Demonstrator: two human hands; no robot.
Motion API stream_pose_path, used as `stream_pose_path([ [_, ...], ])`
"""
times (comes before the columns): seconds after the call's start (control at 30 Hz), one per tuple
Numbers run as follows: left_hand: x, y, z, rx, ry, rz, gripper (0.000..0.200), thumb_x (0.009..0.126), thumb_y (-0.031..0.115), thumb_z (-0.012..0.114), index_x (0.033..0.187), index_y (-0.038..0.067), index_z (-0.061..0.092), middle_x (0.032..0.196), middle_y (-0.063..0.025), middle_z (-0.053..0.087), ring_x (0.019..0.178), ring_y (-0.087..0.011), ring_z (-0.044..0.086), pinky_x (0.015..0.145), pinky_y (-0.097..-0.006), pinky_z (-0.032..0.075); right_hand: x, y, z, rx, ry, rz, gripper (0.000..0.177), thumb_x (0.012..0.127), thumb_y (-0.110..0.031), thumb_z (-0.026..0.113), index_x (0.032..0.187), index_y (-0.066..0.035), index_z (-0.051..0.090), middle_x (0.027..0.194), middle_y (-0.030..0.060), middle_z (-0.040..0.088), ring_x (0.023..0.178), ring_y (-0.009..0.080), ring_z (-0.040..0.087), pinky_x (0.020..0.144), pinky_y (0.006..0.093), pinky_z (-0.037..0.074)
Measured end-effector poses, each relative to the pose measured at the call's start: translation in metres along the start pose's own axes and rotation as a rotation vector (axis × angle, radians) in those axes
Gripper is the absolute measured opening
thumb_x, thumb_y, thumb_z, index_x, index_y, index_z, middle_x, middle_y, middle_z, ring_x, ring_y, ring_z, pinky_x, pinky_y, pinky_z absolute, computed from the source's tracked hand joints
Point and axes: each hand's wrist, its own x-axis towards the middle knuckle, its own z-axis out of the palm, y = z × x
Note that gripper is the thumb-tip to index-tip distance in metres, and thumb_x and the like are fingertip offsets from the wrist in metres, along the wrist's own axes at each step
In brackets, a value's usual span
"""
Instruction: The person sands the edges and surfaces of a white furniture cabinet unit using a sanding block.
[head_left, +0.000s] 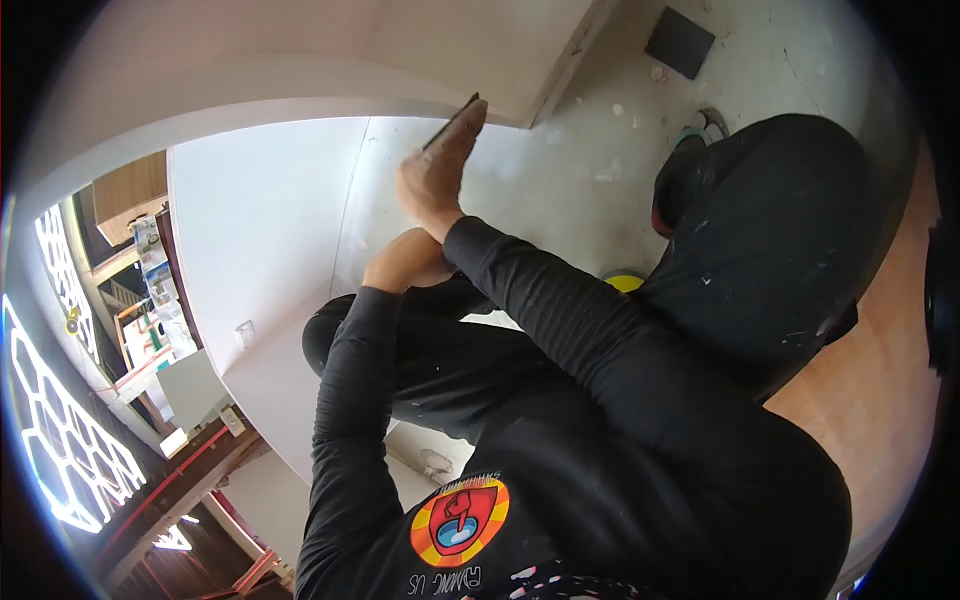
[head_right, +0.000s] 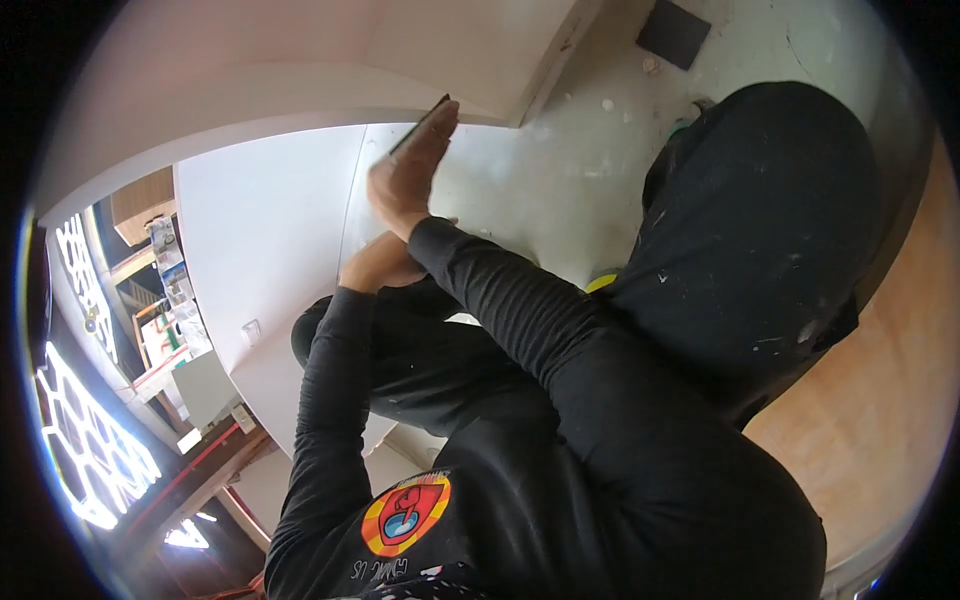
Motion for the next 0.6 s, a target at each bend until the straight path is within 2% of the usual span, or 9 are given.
stream_pose_path([
  [0.07, 0.005, 0.016, -0.006, 0.244, -0.302, -0.216, 0.043, 0.093, 0.035, 0.067, 0.121, 0.002, 0.063, 0.107, -0.0239, 0.071, 0.101, -0.0428, 0.066, 0.087, -0.0503, 0.051, 0.008, 0.043, 0.000, -0.067, 0.059, -0.246, 0.092, 0.082, 0.000, 0.047, 0.153, 0.016, -0.009, 0.162, 0.0387, -0.003, 0.153, 0.0513, -0.001, 0.125, 0.0535, 0.002],
  [0.13, 0.002, 0.010, 0.003, 0.106, -0.172, -0.171, 0.043, 0.093, 0.038, 0.066, 0.114, 0.000, 0.067, 0.107, -0.0242, 0.071, 0.103, -0.0436, 0.065, 0.087, -0.0505, 0.051, 0.020, 0.073, -0.007, -0.174, -0.026, -0.033, 0.091, 0.087, -0.004, 0.051, 0.155, 0.014, -0.006, 0.163, 0.0369, 0.001, 0.154, 0.0487, 0.002, 0.123, 0.0574, 0.003],
  [0.2, 0.007, 0.021, -0.007, 0.162, -0.245, -0.183, 0.043, 0.092, 0.039, 0.065, 0.114, 0.002, 0.070, 0.115, -0.0216, 0.071, 0.108, -0.0433, 0.065, 0.091, -0.0493, 0.051, 0.015, 0.036, -0.018, -0.209, -0.044, -0.096, 0.090, 0.091, -0.007, 0.054, 0.155, 0.014, -0.005, 0.163, 0.0366, 0.003, 0.154, 0.0479, 0.002, 0.123, 0.0588, 0.003],
  [0.23, 0.005, 0.026, -0.015, 0.101, -0.269, -0.191, 0.042, 0.091, 0.036, 0.067, 0.118, 0.005, 0.069, 0.118, -0.0208, 0.070, 0.112, -0.0430, 0.063, 0.095, -0.0478, 0.049, 0.008, 0.011, -0.014, -0.204, 0.023, -0.380, 0.088, 0.094, -0.009, 0.055, 0.155, 0.014, -0.005, 0.163, 0.0366, 0.003, 0.155, 0.0480, 0.001, 0.121, 0.0617, 0.003],
  [0.33, -0.006, 0.004, 0.005, -0.245, 0.239, 0.073, 0.039, 0.088, 0.028, 0.072, 0.122, 0.008, 0.069, 0.123, -0.0225, 0.069, 0.122, -0.0390, 0.059, 0.105, -0.0451, 0.043, -0.010, -0.105, -0.028, -0.037, -0.068, -0.678, 0.086, 0.094, -0.006, 0.053, 0.156, 0.011, -0.002, 0.164, 0.0356, 0.004, 0.154, 0.0493, 0.002, 0.118, 0.0690, 0.003],
  [0.4, -0.003, 0.001, 0.007, -0.214, 0.317, 0.174, 0.040, 0.089, 0.027, 0.070, 0.124, 0.009, 0.068, 0.120, -0.0228, 0.069, 0.118, -0.0413, 0.061, 0.101, -0.0457, 0.046, -0.005, -0.103, -0.029, -0.092, -0.088, -0.744, 0.085, 0.093, -0.005, 0.053, 0.156, 0.011, -0.001, 0.164, 0.0352, 0.005, 0.154, 0.0496, 0.003, 0.118, 0.0692, 0.004],
  [0.43, 0.001, 0.003, 0.003, -0.083, 0.071, 0.021, 0.043, 0.090, 0.028, 0.069, 0.128, 0.008, 0.066, 0.119, -0.0229, 0.070, 0.115, -0.0423, 0.062, 0.099, -0.0464, 0.047, 0.000, -0.099, -0.031, -0.144, -0.073, -0.790, 0.085, 0.092, -0.004, 0.053, 0.156, 0.011, -0.001, 0.164, 0.0348, 0.006, 0.154, 0.0499, 0.004, 0.118, 0.0693, 0.004],
  [0.47, 0.005, 0.007, -0.005, 0.048, -0.170, -0.133, 0.045, 0.091, 0.029, 0.069, 0.131, 0.008, 0.065, 0.117, -0.0231, 0.070, 0.113, -0.0432, 0.063, 0.096, -0.0472, 0.049, 0.005, -0.074, -0.034, -0.122, -0.090, -0.779, 0.085, 0.091, -0.004, 0.053, 0.156, 0.012, 0.000, 0.164, 0.0346, 0.007, 0.153, 0.0505, 0.005, 0.118, 0.0696, 0.004],
  [0.6, 0.004, 0.021, -0.010, 0.152, -0.077, -0.174, 0.049, 0.092, 0.036, 0.067, 0.132, 0.008, 0.062, 0.113, -0.0238, 0.070, 0.107, -0.0430, 0.065, 0.093, -0.0487, 0.051, 0.009, -0.024, -0.049, -0.349, -0.164, -0.492, 0.086, 0.089, -0.003, 0.050, 0.155, 0.015, -0.003, 0.162, 0.0390, 0.004, 0.153, 0.0526, -0.002, 0.118, 0.0688, -0.001],
])
